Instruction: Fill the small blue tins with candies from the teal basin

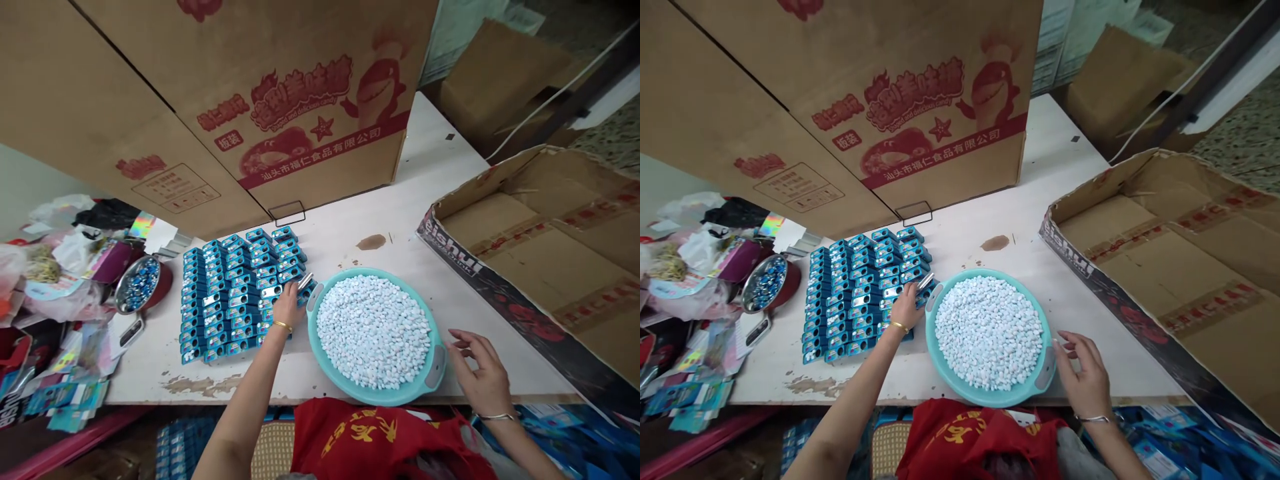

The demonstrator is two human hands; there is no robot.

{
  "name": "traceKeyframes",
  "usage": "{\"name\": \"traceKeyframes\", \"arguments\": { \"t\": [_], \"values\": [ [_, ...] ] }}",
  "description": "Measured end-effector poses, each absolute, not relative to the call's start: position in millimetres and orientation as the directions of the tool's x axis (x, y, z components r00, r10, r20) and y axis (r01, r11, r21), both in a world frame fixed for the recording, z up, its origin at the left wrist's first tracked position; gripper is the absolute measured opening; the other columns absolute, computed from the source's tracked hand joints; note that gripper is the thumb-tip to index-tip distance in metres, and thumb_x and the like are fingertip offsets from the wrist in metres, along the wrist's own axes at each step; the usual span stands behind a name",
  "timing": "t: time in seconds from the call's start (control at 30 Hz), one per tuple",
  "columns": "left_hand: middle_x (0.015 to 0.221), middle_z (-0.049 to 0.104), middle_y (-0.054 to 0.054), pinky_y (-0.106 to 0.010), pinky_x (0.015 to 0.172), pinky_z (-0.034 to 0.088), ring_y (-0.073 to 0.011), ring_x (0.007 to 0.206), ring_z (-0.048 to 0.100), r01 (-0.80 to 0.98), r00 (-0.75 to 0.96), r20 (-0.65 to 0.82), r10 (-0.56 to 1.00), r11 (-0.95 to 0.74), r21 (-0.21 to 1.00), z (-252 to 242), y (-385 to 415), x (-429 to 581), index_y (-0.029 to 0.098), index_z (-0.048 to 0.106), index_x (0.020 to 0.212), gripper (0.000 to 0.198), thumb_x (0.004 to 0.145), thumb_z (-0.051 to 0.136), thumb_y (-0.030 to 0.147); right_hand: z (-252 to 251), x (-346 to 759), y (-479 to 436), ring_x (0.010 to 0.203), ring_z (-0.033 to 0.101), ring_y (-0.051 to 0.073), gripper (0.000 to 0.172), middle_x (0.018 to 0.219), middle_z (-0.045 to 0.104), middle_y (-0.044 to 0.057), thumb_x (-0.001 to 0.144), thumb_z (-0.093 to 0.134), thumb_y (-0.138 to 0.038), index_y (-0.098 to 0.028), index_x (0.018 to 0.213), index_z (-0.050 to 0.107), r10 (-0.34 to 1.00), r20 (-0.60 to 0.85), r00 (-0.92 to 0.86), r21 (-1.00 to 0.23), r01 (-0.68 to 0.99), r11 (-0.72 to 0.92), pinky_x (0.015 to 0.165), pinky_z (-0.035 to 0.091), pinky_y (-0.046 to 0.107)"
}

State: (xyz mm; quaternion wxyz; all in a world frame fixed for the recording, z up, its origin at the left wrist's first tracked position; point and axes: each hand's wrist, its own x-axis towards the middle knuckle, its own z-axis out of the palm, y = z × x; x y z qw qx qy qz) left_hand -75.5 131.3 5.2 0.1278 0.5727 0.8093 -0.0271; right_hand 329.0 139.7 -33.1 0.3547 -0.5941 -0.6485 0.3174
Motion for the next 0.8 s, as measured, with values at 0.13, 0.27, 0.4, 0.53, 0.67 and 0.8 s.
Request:
{"name": "traceKeyframes", "arguments": {
  "t": [0.13,0.27,0.4,0.53,0.67,0.8],
  "values": [
    [0.131,0.049,-0.014,-0.036,0.08,0.051,-0.0287,0.104,0.06,0.96,-0.252,-0.277,0.927,0.276,0.052,-2,144,-78,0.017,0.04,0.133,0.058,0.08,0.063,0.025,-16,306,143,0.101,0.058,0.028,0.03,0.107,0.06,0.012,0.091,0.053,-0.043,-0.019,0.108,0.062,0.955,0.225,-0.194,-0.727,0.619,0.297,0.082,0.05,0.044],
    [0.119,0.053,-0.013,-0.035,0.083,0.049,-0.028,0.106,0.058,0.973,-0.217,-0.304,0.928,0.231,0.013,-6,148,-86,0.016,0.048,0.122,0.042,0.082,0.061,0.024,-19,301,138,0.105,0.057,0.03,0.028,0.11,0.06,0.014,0.092,0.053,-0.037,-0.019,0.112,0.06,0.906,0.288,-0.311,-0.65,0.631,0.423,0.089,0.047,0.048],
    [0.118,0.054,-0.011,-0.032,0.085,0.049,-0.0247,0.107,0.057,0.978,-0.2,-0.313,0.928,0.208,-0.01,-7,148,-101,0.017,0.05,0.116,0.035,0.082,0.061,0.022,-17,290,138,0.104,0.056,0.029,0.024,0.113,0.06,0.013,0.091,0.055,-0.03,-0.021,0.113,0.06,0.868,0.305,-0.392,-0.655,0.576,0.49,0.087,0.048,0.047],
    [0.118,0.054,-0.013,-0.034,0.089,0.049,-0.0251,0.107,0.057,0.983,-0.168,-0.302,0.938,0.182,0.018,1,153,-105,0.016,0.05,0.112,0.031,0.082,0.057,0.02,2,261,137,0.102,0.057,0.03,0.02,0.108,0.062,0.014,0.09,0.055,-0.025,-0.022,0.107,0.064,0.887,0.251,-0.386,-0.756,0.495,0.429,0.086,0.048,0.051],
    [0.117,0.051,-0.024,-0.049,0.09,0.049,-0.0363,0.113,0.052,0.984,-0.132,-0.223,0.966,0.155,0.092,10,164,-103,0.007,0.047,0.115,0.041,0.082,0.052,0.031,5,258,145,0.108,0.057,0.025,0.023,0.118,0.063,0.007,0.085,0.061,-0.034,-0.027,0.107,0.064,0.95,0.156,-0.271,-0.757,0.585,0.291,0.094,0.048,0.043],
    [0.108,0.059,-0.021,-0.056,0.095,0.045,-0.042,0.114,0.05,0.948,-0.179,0.106,0.978,0.143,0.283,16,162,-96,0.007,0.052,0.116,0.069,0.071,0.054,0.06,-16,317,138,0.113,0.052,0.025,0.033,0.124,0.055,0.01,0.091,0.051,-0.042,-0.025,0.119,0.055,0.984,0.064,0.167,-0.764,0.642,-0.059,0.096,0.046,0.043]
  ]
}}
